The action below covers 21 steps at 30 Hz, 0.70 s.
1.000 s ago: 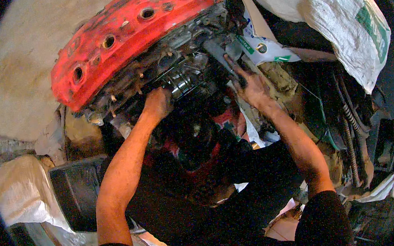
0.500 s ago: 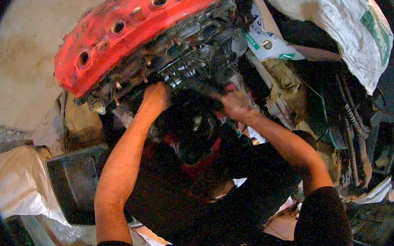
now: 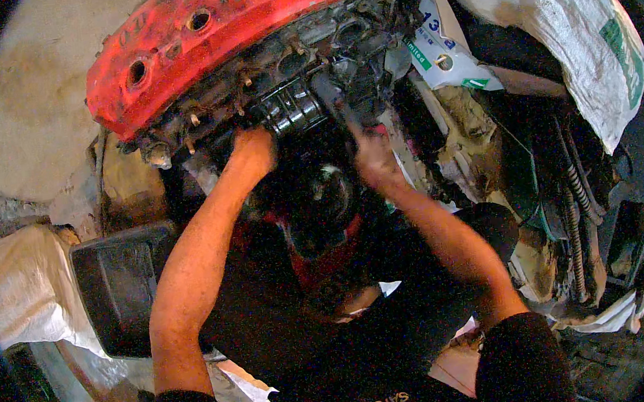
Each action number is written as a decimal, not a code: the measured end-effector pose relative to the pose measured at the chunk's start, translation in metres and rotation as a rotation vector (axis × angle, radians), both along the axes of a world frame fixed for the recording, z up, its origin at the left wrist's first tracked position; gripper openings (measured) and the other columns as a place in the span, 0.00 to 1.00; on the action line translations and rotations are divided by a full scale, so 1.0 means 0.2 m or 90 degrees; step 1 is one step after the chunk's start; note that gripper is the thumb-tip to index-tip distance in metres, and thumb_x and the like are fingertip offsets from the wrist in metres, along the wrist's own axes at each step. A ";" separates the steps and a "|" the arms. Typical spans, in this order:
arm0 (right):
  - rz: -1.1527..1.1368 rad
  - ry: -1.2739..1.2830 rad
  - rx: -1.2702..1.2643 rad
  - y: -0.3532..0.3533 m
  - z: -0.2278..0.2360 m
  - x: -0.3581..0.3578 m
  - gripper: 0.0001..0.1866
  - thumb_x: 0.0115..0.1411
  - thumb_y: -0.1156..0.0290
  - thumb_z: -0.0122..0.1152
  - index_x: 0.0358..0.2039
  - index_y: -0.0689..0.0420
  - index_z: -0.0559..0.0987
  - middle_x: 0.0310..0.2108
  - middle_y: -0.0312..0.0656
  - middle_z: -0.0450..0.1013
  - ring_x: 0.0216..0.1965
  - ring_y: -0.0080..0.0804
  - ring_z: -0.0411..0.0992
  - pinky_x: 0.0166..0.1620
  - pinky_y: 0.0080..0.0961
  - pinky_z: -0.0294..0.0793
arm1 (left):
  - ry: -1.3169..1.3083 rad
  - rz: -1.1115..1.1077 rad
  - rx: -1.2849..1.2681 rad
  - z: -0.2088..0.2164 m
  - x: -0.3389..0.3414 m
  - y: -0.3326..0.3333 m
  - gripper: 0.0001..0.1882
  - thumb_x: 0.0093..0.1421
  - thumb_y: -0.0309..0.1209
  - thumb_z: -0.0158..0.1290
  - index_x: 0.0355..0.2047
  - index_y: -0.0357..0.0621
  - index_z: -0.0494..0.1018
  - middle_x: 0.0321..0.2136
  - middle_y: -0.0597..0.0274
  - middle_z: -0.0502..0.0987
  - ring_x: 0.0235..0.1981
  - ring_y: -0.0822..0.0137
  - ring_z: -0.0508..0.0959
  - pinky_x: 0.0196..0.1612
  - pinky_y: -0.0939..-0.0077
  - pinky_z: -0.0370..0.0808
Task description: The person sits on the floor and uses their hands to reach into and remove internal components from an engine block.
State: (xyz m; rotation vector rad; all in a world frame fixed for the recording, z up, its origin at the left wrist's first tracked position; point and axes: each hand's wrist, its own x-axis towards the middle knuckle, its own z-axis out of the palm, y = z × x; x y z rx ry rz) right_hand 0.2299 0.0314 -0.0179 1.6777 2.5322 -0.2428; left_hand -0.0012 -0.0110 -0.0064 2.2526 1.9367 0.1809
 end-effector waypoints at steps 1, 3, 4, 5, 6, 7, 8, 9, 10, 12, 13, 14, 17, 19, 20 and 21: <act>0.024 -0.007 -0.021 -0.07 0.00 -0.05 0.26 0.50 0.63 0.43 0.51 0.46 0.54 0.23 0.49 0.69 0.26 0.47 0.68 0.31 0.38 0.66 | 0.012 0.013 -0.014 0.01 -0.01 0.01 0.07 0.40 0.24 0.44 0.21 0.38 0.70 0.22 0.49 0.72 0.26 0.54 0.73 0.29 0.64 0.69; 0.099 0.000 0.042 -0.11 -0.12 -0.02 0.25 0.50 0.63 0.43 0.51 0.46 0.54 0.22 0.48 0.69 0.24 0.46 0.67 0.30 0.39 0.66 | 0.028 0.027 -0.041 0.01 -0.01 0.05 0.08 0.40 0.24 0.44 0.22 0.38 0.70 0.22 0.49 0.72 0.26 0.54 0.73 0.29 0.64 0.70; 0.143 0.007 0.123 -0.10 -0.35 0.09 0.25 0.50 0.63 0.43 0.51 0.46 0.54 0.21 0.48 0.69 0.23 0.46 0.67 0.30 0.39 0.65 | 0.016 0.012 -0.027 -0.04 0.01 0.08 0.08 0.40 0.24 0.44 0.22 0.38 0.71 0.22 0.49 0.72 0.25 0.54 0.73 0.29 0.64 0.70; 0.129 0.031 0.123 -0.09 -0.37 0.07 0.26 0.50 0.65 0.43 0.51 0.46 0.54 0.21 0.48 0.68 0.23 0.45 0.67 0.31 0.38 0.65 | 0.013 0.022 -0.023 -0.13 -0.05 0.07 0.08 0.40 0.25 0.44 0.22 0.38 0.71 0.22 0.50 0.72 0.25 0.54 0.73 0.28 0.64 0.70; 0.108 0.050 0.126 -0.07 -0.37 0.07 0.26 0.49 0.66 0.43 0.51 0.46 0.54 0.20 0.47 0.68 0.23 0.45 0.67 0.32 0.38 0.65 | 0.007 0.030 -0.011 -0.17 -0.08 0.09 0.07 0.40 0.25 0.44 0.22 0.39 0.71 0.22 0.50 0.72 0.25 0.54 0.73 0.28 0.64 0.70; 0.009 0.075 0.051 -0.05 -0.14 -0.03 0.27 0.48 0.68 0.44 0.51 0.45 0.54 0.20 0.47 0.68 0.23 0.45 0.67 0.33 0.38 0.65 | 0.000 0.058 -0.050 -0.11 -0.08 0.06 0.07 0.40 0.27 0.45 0.21 0.39 0.71 0.22 0.50 0.72 0.25 0.54 0.73 0.28 0.64 0.70; -0.098 0.098 -0.020 -0.03 0.02 -0.08 0.28 0.47 0.70 0.44 0.51 0.44 0.54 0.20 0.46 0.68 0.24 0.44 0.67 0.35 0.38 0.65 | 0.011 0.030 -0.030 -0.07 -0.07 0.05 0.07 0.40 0.27 0.45 0.21 0.39 0.71 0.21 0.51 0.72 0.24 0.54 0.73 0.28 0.64 0.70; -0.005 0.242 0.303 -0.02 0.00 -0.09 0.32 0.44 0.71 0.46 0.52 0.40 0.52 0.23 0.45 0.69 0.27 0.42 0.67 0.39 0.38 0.63 | 0.024 0.004 -0.016 -0.05 -0.07 0.04 0.07 0.39 0.27 0.46 0.21 0.40 0.71 0.21 0.51 0.72 0.24 0.54 0.73 0.28 0.64 0.70; -0.020 0.113 0.153 -0.05 -0.03 -0.10 0.33 0.44 0.70 0.47 0.52 0.40 0.52 0.24 0.45 0.69 0.29 0.42 0.67 0.40 0.38 0.63 | 0.036 -0.022 -0.001 -0.04 -0.06 0.03 0.07 0.39 0.28 0.46 0.21 0.40 0.71 0.21 0.51 0.72 0.24 0.54 0.73 0.28 0.64 0.70; 0.012 0.032 0.056 -0.14 -0.22 -0.08 0.34 0.43 0.69 0.49 0.52 0.39 0.50 0.25 0.45 0.70 0.30 0.42 0.67 0.39 0.38 0.63 | 0.055 -0.027 -0.017 -0.01 -0.04 0.04 0.07 0.39 0.28 0.46 0.20 0.40 0.71 0.21 0.51 0.72 0.24 0.55 0.73 0.28 0.64 0.70; 0.058 0.068 0.112 -0.15 -0.39 -0.02 0.35 0.43 0.68 0.49 0.53 0.39 0.49 0.25 0.45 0.70 0.31 0.42 0.68 0.38 0.38 0.64 | 0.060 -0.040 -0.020 0.01 -0.02 0.07 0.07 0.39 0.29 0.47 0.20 0.40 0.70 0.21 0.51 0.72 0.24 0.55 0.73 0.28 0.64 0.70; 0.111 0.102 0.167 -0.16 -0.55 0.01 0.36 0.43 0.68 0.50 0.53 0.39 0.48 0.25 0.45 0.70 0.31 0.42 0.68 0.36 0.38 0.65 | 0.060 -0.059 0.015 -0.02 -0.02 0.08 0.07 0.39 0.29 0.47 0.19 0.40 0.71 0.21 0.51 0.72 0.24 0.55 0.73 0.27 0.64 0.70; -0.034 -0.086 -0.110 -0.10 -0.21 -0.04 0.34 0.44 0.68 0.48 0.53 0.41 0.49 0.23 0.47 0.69 0.27 0.44 0.68 0.30 0.38 0.66 | 0.034 -0.014 -0.014 -0.06 -0.09 0.02 0.07 0.39 0.29 0.47 0.19 0.39 0.71 0.22 0.51 0.72 0.24 0.54 0.72 0.27 0.63 0.70; -0.057 0.041 -0.071 -0.22 0.02 -0.05 0.28 0.48 0.65 0.44 0.51 0.43 0.54 0.25 0.48 0.69 0.30 0.45 0.68 0.33 0.37 0.66 | 0.027 -0.002 -0.100 0.03 -0.07 0.01 0.07 0.40 0.28 0.46 0.19 0.38 0.71 0.22 0.50 0.71 0.24 0.53 0.72 0.28 0.64 0.70; -0.044 0.072 -0.157 -0.27 0.12 -0.05 0.25 0.49 0.64 0.43 0.51 0.44 0.56 0.29 0.50 0.69 0.34 0.46 0.67 0.36 0.36 0.66 | 0.018 0.001 -0.136 0.06 -0.05 0.02 0.07 0.40 0.28 0.46 0.19 0.38 0.71 0.22 0.50 0.71 0.24 0.53 0.72 0.28 0.64 0.70; -0.011 0.060 -0.069 -0.26 0.12 -0.02 0.25 0.50 0.64 0.43 0.50 0.45 0.56 0.31 0.51 0.67 0.36 0.45 0.65 0.39 0.36 0.64 | 0.019 -0.003 -0.120 0.03 -0.05 0.04 0.07 0.40 0.27 0.46 0.19 0.37 0.71 0.22 0.48 0.71 0.25 0.53 0.73 0.29 0.64 0.70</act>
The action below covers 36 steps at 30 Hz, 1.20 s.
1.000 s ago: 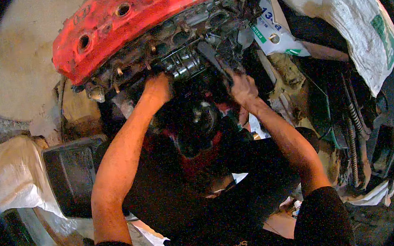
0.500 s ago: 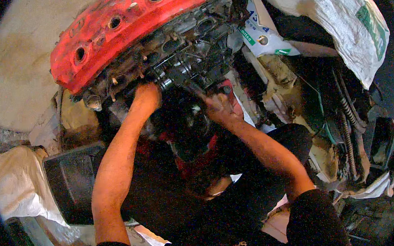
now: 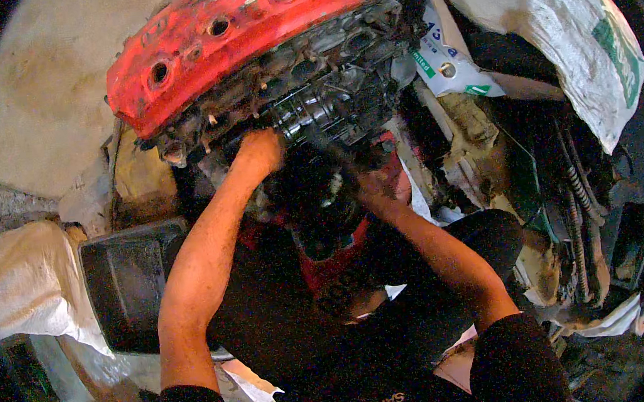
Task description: The person sits on the floor and uses their hands to reach into and remove internal components from an engine block.
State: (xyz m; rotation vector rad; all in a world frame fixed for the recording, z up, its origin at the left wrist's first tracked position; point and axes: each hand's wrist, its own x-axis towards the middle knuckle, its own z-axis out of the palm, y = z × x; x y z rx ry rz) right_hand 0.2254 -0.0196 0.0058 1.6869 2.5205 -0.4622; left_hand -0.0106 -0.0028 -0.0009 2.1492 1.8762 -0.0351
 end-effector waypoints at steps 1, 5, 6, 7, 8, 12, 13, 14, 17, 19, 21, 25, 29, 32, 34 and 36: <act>0.025 -0.008 0.088 0.03 -0.05 0.04 0.24 0.50 0.64 0.43 0.50 0.46 0.57 0.34 0.51 0.65 0.38 0.44 0.64 0.41 0.35 0.62 | 0.001 -0.012 0.060 -0.03 0.01 0.01 0.07 0.40 0.27 0.46 0.19 0.36 0.71 0.22 0.48 0.71 0.25 0.53 0.73 0.28 0.65 0.70; 0.079 0.009 0.235 0.07 -0.24 0.28 0.22 0.50 0.65 0.44 0.48 0.49 0.60 0.44 0.51 0.60 0.46 0.41 0.59 0.49 0.33 0.55 | 0.000 -0.073 0.151 -0.03 0.11 -0.01 0.07 0.40 0.26 0.45 0.19 0.37 0.71 0.22 0.49 0.72 0.26 0.55 0.73 0.29 0.64 0.70; 0.072 0.060 0.142 0.06 -0.19 0.32 0.22 0.49 0.66 0.45 0.48 0.50 0.60 0.45 0.50 0.60 0.46 0.40 0.59 0.50 0.33 0.55 | 0.004 -0.087 0.138 0.01 0.12 -0.03 0.07 0.40 0.26 0.45 0.19 0.38 0.71 0.22 0.49 0.72 0.26 0.55 0.73 0.29 0.64 0.70; 0.048 0.178 -0.111 0.08 0.02 0.36 0.23 0.48 0.68 0.48 0.47 0.51 0.61 0.44 0.49 0.62 0.45 0.40 0.61 0.50 0.33 0.55 | -0.058 -0.051 0.074 0.05 0.14 -0.05 0.07 0.39 0.26 0.45 0.20 0.40 0.71 0.22 0.50 0.72 0.26 0.55 0.73 0.30 0.65 0.70; 0.033 0.172 -0.193 0.09 0.17 0.41 0.22 0.47 0.69 0.49 0.46 0.53 0.63 0.42 0.50 0.63 0.44 0.40 0.62 0.49 0.33 0.57 | -0.058 -0.114 0.089 0.04 0.13 -0.07 0.07 0.39 0.26 0.46 0.22 0.41 0.71 0.24 0.50 0.72 0.27 0.54 0.72 0.31 0.65 0.70; -0.075 0.027 -0.201 0.04 -0.01 0.89 0.16 0.44 0.68 0.47 0.37 0.56 0.68 0.35 0.49 0.67 0.36 0.40 0.66 0.40 0.33 0.63 | -0.078 -0.300 -0.025 0.00 0.33 -0.02 0.10 0.39 0.27 0.46 0.25 0.42 0.71 0.26 0.49 0.71 0.30 0.54 0.71 0.33 0.67 0.69; -0.100 -0.018 -0.183 0.03 -0.15 1.01 0.15 0.44 0.67 0.46 0.34 0.57 0.70 0.33 0.49 0.68 0.34 0.40 0.67 0.38 0.33 0.64 | -0.135 -0.329 -0.021 -0.06 0.41 -0.02 0.11 0.39 0.27 0.46 0.27 0.42 0.70 0.27 0.49 0.71 0.31 0.54 0.71 0.34 0.67 0.69; -0.111 -0.055 -0.158 0.05 -0.25 1.07 0.15 0.43 0.67 0.45 0.32 0.58 0.71 0.32 0.49 0.69 0.32 0.39 0.68 0.35 0.33 0.65 | -0.179 -0.342 -0.012 -0.15 0.51 0.00 0.12 0.39 0.27 0.46 0.28 0.41 0.70 0.27 0.49 0.71 0.31 0.54 0.71 0.34 0.67 0.68; -0.169 -0.143 -0.119 0.07 -0.60 1.21 0.15 0.43 0.66 0.44 0.30 0.58 0.73 0.31 0.49 0.69 0.31 0.39 0.68 0.33 0.33 0.67 | -0.420 -0.138 -0.241 -0.12 0.85 -0.08 0.14 0.42 0.28 0.46 0.33 0.41 0.69 0.29 0.49 0.71 0.34 0.56 0.70 0.37 0.69 0.67; -0.164 -0.141 -0.116 0.08 -0.79 1.11 0.15 0.43 0.66 0.44 0.30 0.58 0.72 0.31 0.48 0.69 0.31 0.39 0.68 0.34 0.33 0.67 | -0.464 -0.021 -0.298 -0.25 0.98 -0.11 0.14 0.42 0.29 0.47 0.33 0.41 0.69 0.29 0.49 0.71 0.34 0.56 0.70 0.37 0.69 0.67; -0.187 -0.140 -0.120 0.06 -0.91 1.12 0.15 0.43 0.65 0.44 0.31 0.58 0.72 0.31 0.48 0.69 0.31 0.38 0.68 0.34 0.32 0.67 | -0.426 -0.015 -0.296 -0.44 1.17 -0.10 0.14 0.43 0.29 0.47 0.32 0.41 0.69 0.30 0.50 0.71 0.34 0.56 0.70 0.38 0.69 0.66; -0.199 -0.124 -0.132 0.04 -1.05 1.09 0.16 0.44 0.65 0.44 0.32 0.59 0.72 0.32 0.48 0.69 0.32 0.38 0.68 0.34 0.32 0.66 | -0.274 0.004 -0.244 -0.75 1.26 -0.14 0.14 0.43 0.30 0.47 0.32 0.40 0.69 0.30 0.50 0.71 0.34 0.56 0.70 0.38 0.69 0.66; -0.222 -0.098 -0.149 -0.04 -1.19 1.10 0.16 0.45 0.64 0.45 0.33 0.59 0.71 0.33 0.47 0.69 0.33 0.37 0.67 0.35 0.31 0.66 | -0.217 -0.005 -0.223 -0.88 1.35 -0.17 0.14 0.44 0.31 0.47 0.32 0.40 0.69 0.30 0.51 0.71 0.34 0.57 0.70 0.38 0.69 0.66; -0.218 -0.079 -0.179 -0.17 -1.32 0.98 0.16 0.45 0.64 0.45 0.33 0.59 0.71 0.33 0.47 0.68 0.33 0.37 0.67 0.35 0.31 0.66 | -0.198 -0.007 -0.217 -0.89 1.34 -0.18 0.14 0.45 0.32 0.47 0.32 0.40 0.69 0.30 0.51 0.71 0.34 0.57 0.70 0.39 0.70 0.66; -0.219 -0.078 -0.193 -0.25 -1.38 0.92 0.17 0.45 0.64 0.45 0.34 0.59 0.71 0.34 0.46 0.68 0.33 0.36 0.67 0.35 0.31 0.66 | -0.193 -0.003 -0.211 -0.89 1.33 -0.19 0.14 0.45 0.33 0.47 0.32 0.40 0.69 0.30 0.51 0.71 0.34 0.57 0.70 0.39 0.70 0.66; -0.231 -0.078 -0.197 -0.27 -1.40 0.94 0.17 0.46 0.63 0.45 0.34 0.59 0.71 0.34 0.46 0.68 0.34 0.36 0.67 0.36 0.31 0.66 | -0.197 -0.009 -0.207 -0.88 1.36 -0.18 0.14 0.46 0.34 0.47 0.32 0.40 0.69 0.30 0.51 0.71 0.34 0.57 0.70 0.39 0.70 0.66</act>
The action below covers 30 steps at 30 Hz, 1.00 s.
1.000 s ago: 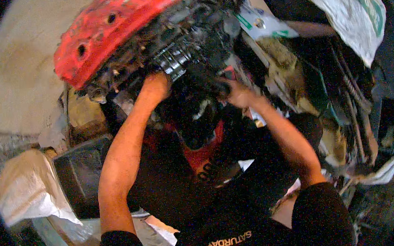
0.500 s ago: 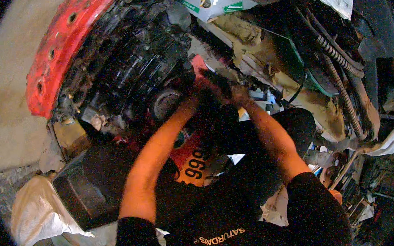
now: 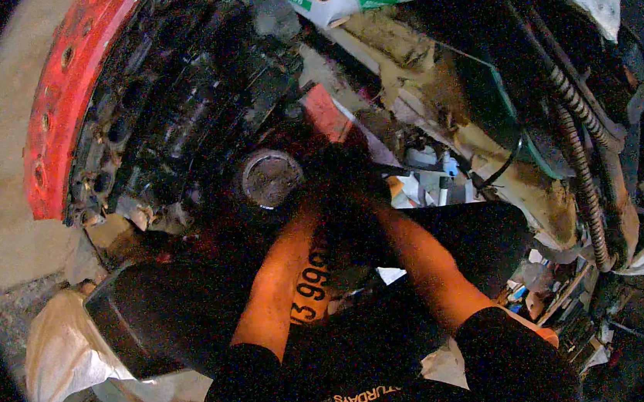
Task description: The person sits on the floor and uses their hands to reach into and remove internal components from an engine block.
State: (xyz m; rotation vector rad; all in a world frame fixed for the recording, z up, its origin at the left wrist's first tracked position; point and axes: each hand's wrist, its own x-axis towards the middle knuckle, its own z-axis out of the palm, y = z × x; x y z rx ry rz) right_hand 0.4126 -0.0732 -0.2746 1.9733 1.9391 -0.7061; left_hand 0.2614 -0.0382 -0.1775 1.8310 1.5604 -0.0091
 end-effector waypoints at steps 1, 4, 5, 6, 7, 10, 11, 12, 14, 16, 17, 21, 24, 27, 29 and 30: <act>-0.008 -0.001 0.002 0.03 0.02 0.03 0.17 0.46 0.63 0.45 0.35 0.59 0.70 0.34 0.46 0.68 0.34 0.36 0.67 0.36 0.30 0.66 | -0.006 -0.001 0.003 0.01 0.01 0.02 0.14 0.46 0.34 0.47 0.32 0.40 0.69 0.30 0.52 0.71 0.34 0.57 0.70 0.39 0.70 0.66; -0.019 -0.002 -0.009 0.10 0.12 0.17 0.17 0.46 0.63 0.45 0.35 0.59 0.70 0.35 0.46 0.68 0.34 0.35 0.67 0.36 0.30 0.66 | -0.015 -0.002 0.006 0.06 -0.01 0.03 0.14 0.46 0.35 0.47 0.32 0.39 0.69 0.30 0.52 0.71 0.35 0.58 0.70 0.39 0.70 0.65; -0.020 -0.002 -0.017 0.12 0.16 0.21 0.17 0.47 0.63 0.45 0.35 0.59 0.70 0.35 0.46 0.68 0.34 0.35 0.67 0.36 0.30 0.66 | -0.026 -0.001 0.009 0.09 -0.03 0.03 0.14 0.46 0.35 0.48 0.32 0.39 0.69 0.30 0.52 0.71 0.35 0.58 0.70 0.39 0.70 0.65; -0.023 -0.001 -0.024 0.14 0.21 0.25 0.17 0.47 0.62 0.46 0.36 0.59 0.70 0.35 0.46 0.68 0.34 0.35 0.67 0.36 0.30 0.65 | -0.038 -0.002 0.016 0.14 -0.05 0.04 0.14 0.47 0.35 0.48 0.32 0.39 0.69 0.30 0.52 0.71 0.35 0.58 0.70 0.40 0.70 0.65; -0.029 0.011 -0.025 0.15 0.27 0.25 0.18 0.47 0.62 0.46 0.36 0.59 0.70 0.36 0.45 0.68 0.35 0.35 0.66 0.36 0.30 0.65 | -0.050 -0.007 0.027 0.21 -0.08 0.04 0.14 0.47 0.36 0.48 0.32 0.39 0.69 0.30 0.52 0.71 0.35 0.58 0.70 0.40 0.70 0.65; -0.023 0.124 0.009 0.24 0.38 0.11 0.18 0.47 0.62 0.46 0.37 0.59 0.69 0.36 0.45 0.67 0.35 0.34 0.66 0.37 0.29 0.65 | -0.094 -0.020 0.075 0.43 -0.20 0.05 0.15 0.47 0.37 0.48 0.31 0.39 0.69 0.30 0.53 0.71 0.35 0.58 0.70 0.40 0.71 0.65; -0.020 0.179 0.015 0.24 0.40 0.01 0.18 0.48 0.62 0.46 0.37 0.59 0.69 0.36 0.45 0.67 0.35 0.34 0.66 0.37 0.29 0.65 | -0.107 -0.027 0.088 0.51 -0.28 0.05 0.15 0.48 0.37 0.48 0.31 0.39 0.69 0.31 0.53 0.71 0.35 0.58 0.70 0.40 0.71 0.65; -0.019 0.229 0.019 0.25 0.42 -0.09 0.18 0.48 0.62 0.46 0.37 0.59 0.69 0.37 0.45 0.67 0.35 0.34 0.66 0.37 0.29 0.65 | -0.122 -0.032 0.105 0.59 -0.37 0.06 0.15 0.48 0.37 0.48 0.31 0.39 0.69 0.31 0.53 0.71 0.35 0.59 0.70 0.40 0.71 0.65; -0.022 0.317 0.007 0.23 0.41 -0.28 0.18 0.48 0.61 0.46 0.38 0.59 0.69 0.37 0.45 0.67 0.36 0.34 0.66 0.37 0.29 0.65 | -0.216 -0.056 0.153 0.69 -0.55 0.02 0.14 0.48 0.38 0.48 0.31 0.39 0.69 0.31 0.53 0.71 0.35 0.58 0.70 0.40 0.71 0.65; -0.050 0.377 -0.027 0.19 0.41 -0.40 0.19 0.48 0.61 0.46 0.38 0.59 0.69 0.37 0.44 0.67 0.36 0.33 0.66 0.37 0.29 0.65 | -0.287 -0.035 0.140 0.87 -0.70 -0.02 0.13 0.49 0.37 0.47 0.30 0.40 0.70 0.31 0.53 0.71 0.34 0.58 0.70 0.39 0.71 0.65; -0.067 0.408 -0.044 0.16 0.41 -0.45 0.19 0.49 0.61 0.46 0.38 0.59 0.69 0.37 0.44 0.67 0.36 0.33 0.66 0.38 0.29 0.65 | -0.279 0.010 0.094 1.02 -0.75 -0.05 0.12 0.49 0.37 0.47 0.30 0.41 0.70 0.31 0.53 0.70 0.34 0.57 0.70 0.39 0.71 0.65; -0.136 0.551 -0.073 0.11 0.50 -0.54 0.19 0.49 0.60 0.46 0.39 0.59 0.68 0.38 0.44 0.67 0.37 0.33 0.65 0.38 0.28 0.65 | -0.191 -0.108 0.241 1.12 -0.80 -0.11 0.11 0.49 0.35 0.48 0.28 0.41 0.70 0.29 0.53 0.70 0.32 0.57 0.70 0.37 0.71 0.65; -0.173 0.719 -0.072 0.16 0.68 -0.52 0.20 0.50 0.60 0.47 0.40 0.59 0.68 0.39 0.43 0.66 0.37 0.32 0.65 0.38 0.28 0.64 | -0.257 -0.189 0.353 1.15 -0.78 -0.12 0.09 0.49 0.33 0.47 0.27 0.41 0.70 0.28 0.54 0.70 0.30 0.58 0.69 0.36 0.71 0.65; -0.140 0.832 -0.071 0.20 0.96 -0.51 0.20 0.50 0.59 0.47 0.41 0.59 0.67 0.39 0.43 0.66 0.37 0.32 0.65 0.39 0.27 0.64 | -0.325 -0.146 0.362 1.22 -0.79 -0.08 0.08 0.49 0.31 0.47 0.27 0.40 0.70 0.27 0.54 0.69 0.30 0.59 0.69 0.35 0.74 0.64; -0.081 0.808 -0.045 0.21 1.10 -0.52 0.21 0.50 0.59 0.47 0.41 0.59 0.67 0.40 0.43 0.66 0.38 0.31 0.65 0.39 0.27 0.64 | -0.344 -0.021 0.407 1.23 -0.80 -0.08 0.08 0.49 0.31 0.47 0.27 0.40 0.70 0.26 0.54 0.69 0.29 0.60 0.69 0.34 0.75 0.64; -0.018 0.722 0.018 0.25 1.16 -0.48 0.20 0.50 0.60 0.48 0.41 0.58 0.67 0.39 0.42 0.66 0.38 0.31 0.65 0.39 0.27 0.64 | -0.360 0.008 0.446 1.29 -0.78 -0.08 0.08 0.49 0.31 0.47 0.26 0.39 0.69 0.24 0.55 0.70 0.27 0.61 0.70 0.33 0.76 0.64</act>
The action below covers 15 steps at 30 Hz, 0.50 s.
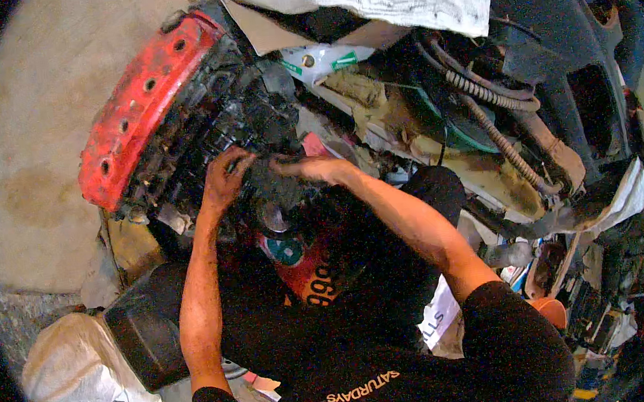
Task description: The person sits on the floor and uses their hands to reach into and remove internal components from an engine block.
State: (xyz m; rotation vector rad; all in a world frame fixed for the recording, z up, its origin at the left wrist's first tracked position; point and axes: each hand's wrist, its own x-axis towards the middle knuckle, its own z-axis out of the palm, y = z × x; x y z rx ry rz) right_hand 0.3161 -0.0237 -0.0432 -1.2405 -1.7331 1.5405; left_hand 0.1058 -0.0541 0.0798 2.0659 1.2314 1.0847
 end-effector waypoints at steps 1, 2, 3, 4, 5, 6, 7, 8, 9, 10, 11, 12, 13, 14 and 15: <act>0.022 -0.083 0.083 0.05 0.08 0.02 0.20 0.50 0.61 0.49 0.41 0.58 0.67 0.39 0.42 0.67 0.38 0.30 0.65 0.40 0.26 0.64 | -0.022 0.038 0.039 0.13 0.04 -0.02 0.08 0.49 0.31 0.47 0.26 0.38 0.69 0.23 0.56 0.70 0.26 0.61 0.70 0.32 0.76 0.64; 0.042 -0.168 0.166 0.10 0.17 0.05 0.19 0.50 0.62 0.50 0.41 0.57 0.68 0.38 0.41 0.67 0.37 0.29 0.64 0.40 0.25 0.64 | -0.046 0.077 0.078 0.26 0.09 -0.05 0.08 0.49 0.30 0.47 0.25 0.38 0.68 0.22 0.56 0.70 0.25 0.61 0.70 0.31 0.76 0.64; 0.071 -0.181 0.260 0.13 0.30 0.06 0.18 0.49 0.63 0.51 0.41 0.56 0.68 0.38 0.41 0.67 0.37 0.29 0.64 0.40 0.25 0.64 | -0.063 0.129 0.118 0.37 0.07 -0.08 0.08 0.49 0.30 0.47 0.25 0.37 0.68 0.21 0.56 0.70 0.24 0.61 0.70 0.30 0.76 0.65; 0.093 -0.195 0.358 0.16 0.43 0.07 0.17 0.48 0.65 0.53 0.40 0.55 0.68 0.37 0.41 0.68 0.36 0.28 0.65 0.40 0.24 0.64 | 0.024 0.241 0.243 0.35 0.00 -0.02 0.09 0.50 0.30 0.46 0.25 0.36 0.67 0.19 0.59 0.70 0.20 0.67 0.68 0.27 0.78 0.64; 0.042 -0.117 0.246 0.16 0.57 0.09 0.17 0.49 0.65 0.52 0.39 0.57 0.68 0.36 0.42 0.68 0.36 0.28 0.64 0.40 0.24 0.63 | -0.013 0.241 0.204 0.46 -0.04 -0.01 0.09 0.51 0.31 0.46 0.25 0.36 0.67 0.19 0.61 0.69 0.20 0.69 0.67 0.26 0.78 0.64; 0.067 -0.086 0.124 0.09 0.82 0.05 0.19 0.48 0.63 0.53 0.40 0.59 0.67 0.36 0.43 0.68 0.35 0.29 0.65 0.40 0.25 0.63 | -0.039 0.253 0.156 0.55 -0.12 -0.03 0.09 0.51 0.31 0.46 0.25 0.36 0.67 0.18 0.62 0.69 0.19 0.71 0.66 0.25 0.79 0.64; 0.149 -0.143 0.190 0.06 0.99 0.08 0.23 0.48 0.62 0.53 0.43 0.60 0.64 0.37 0.42 0.67 0.35 0.29 0.64 0.40 0.25 0.63 | -0.083 0.246 0.113 0.63 -0.15 -0.03 0.09 0.51 0.31 0.45 0.25 0.36 0.67 0.17 0.64 0.68 0.18 0.74 0.65 0.25 0.80 0.63; 0.150 -0.188 0.230 0.08 1.05 0.12 0.25 0.47 0.61 0.53 0.44 0.59 0.63 0.38 0.44 0.67 0.36 0.31 0.65 0.40 0.26 0.63 | -0.041 0.235 0.136 0.68 -0.16 -0.01 0.10 0.52 0.32 0.45 0.25 0.36 0.67 0.15 0.67 0.67 0.19 0.78 0.63 0.24 0.82 0.62; 0.156 -0.225 0.271 0.12 1.10 0.13 0.27 0.46 0.60 0.54 0.45 0.58 0.62 0.39 0.46 0.66 0.37 0.32 0.65 0.40 0.26 0.63 | -0.043 0.227 0.147 0.72 -0.19 0.00 0.10 0.52 0.32 0.45 0.24 0.36 0.68 0.15 0.67 0.67 0.19 0.78 0.63 0.24 0.81 0.62; 0.148 -0.269 0.340 0.08 1.22 0.08 0.28 0.45 0.60 0.55 0.46 0.57 0.61 0.38 0.48 0.66 0.38 0.36 0.65 0.41 0.28 0.63 | -0.035 0.229 0.156 0.74 -0.25 0.01 0.10 0.52 0.33 0.46 0.24 0.36 0.68 0.15 0.66 0.67 0.19 0.77 0.63 0.24 0.81 0.62; 0.137 -0.311 0.409 0.03 1.34 0.03 0.29 0.43 0.61 0.55 0.46 0.56 0.61 0.38 0.51 0.66 0.39 0.40 0.65 0.41 0.30 0.63 | -0.027 0.231 0.164 0.77 -0.31 0.01 0.10 0.51 0.33 0.46 0.24 0.37 0.68 0.15 0.65 0.67 0.19 0.77 0.63 0.24 0.80 0.62; -0.023 -0.554 0.481 0.06 1.34 0.05 0.29 0.41 0.62 0.57 0.45 0.55 0.62 0.36 0.54 0.66 0.39 0.47 0.64 0.42 0.34 0.62 | 0.029 0.234 0.184 0.85 -0.31 0.01 0.11 0.50 0.35 0.47 0.25 0.38 0.69 0.16 0.61 0.69 0.19 0.71 0.67 0.25 0.78 0.63; -0.033 -0.584 0.582 0.07 1.33 0.06 0.29 0.40 0.63 0.57 0.44 0.54 0.62 0.36 0.52 0.66 0.39 0.48 0.63 0.42 0.36 0.62 | 0.072 0.229 0.222 0.88 -0.32 0.00 0.11 0.50 0.36 0.48 0.25 0.39 0.69 0.17 0.59 0.70 0.20 0.68 0.68 0.25 0.76 0.64; 0.042 -0.537 0.564 0.10 1.36 0.06 0.29 0.41 0.60 0.57 0.44 0.54 0.63 0.36 0.52 0.66 0.39 0.48 0.63 0.42 0.35 0.62 | 0.114 0.223 0.260 0.92 -0.33 0.00 0.12 0.49 0.37 0.48 0.25 0.39 0.69 0.18 0.57 0.70 0.21 0.65 0.69 0.26 0.75 0.64; 0.120 -0.491 0.541 0.10 1.40 0.06 0.29 0.41 0.58 0.57 0.44 0.54 0.63 0.37 0.52 0.66 0.39 0.48 0.63 0.42 0.35 0.62 | 0.156 0.218 0.294 0.95 -0.33 -0.02 0.13 0.49 0.38 0.48 0.26 0.40 0.70 0.19 0.55 0.71 0.22 0.62 0.70 0.27 0.73 0.65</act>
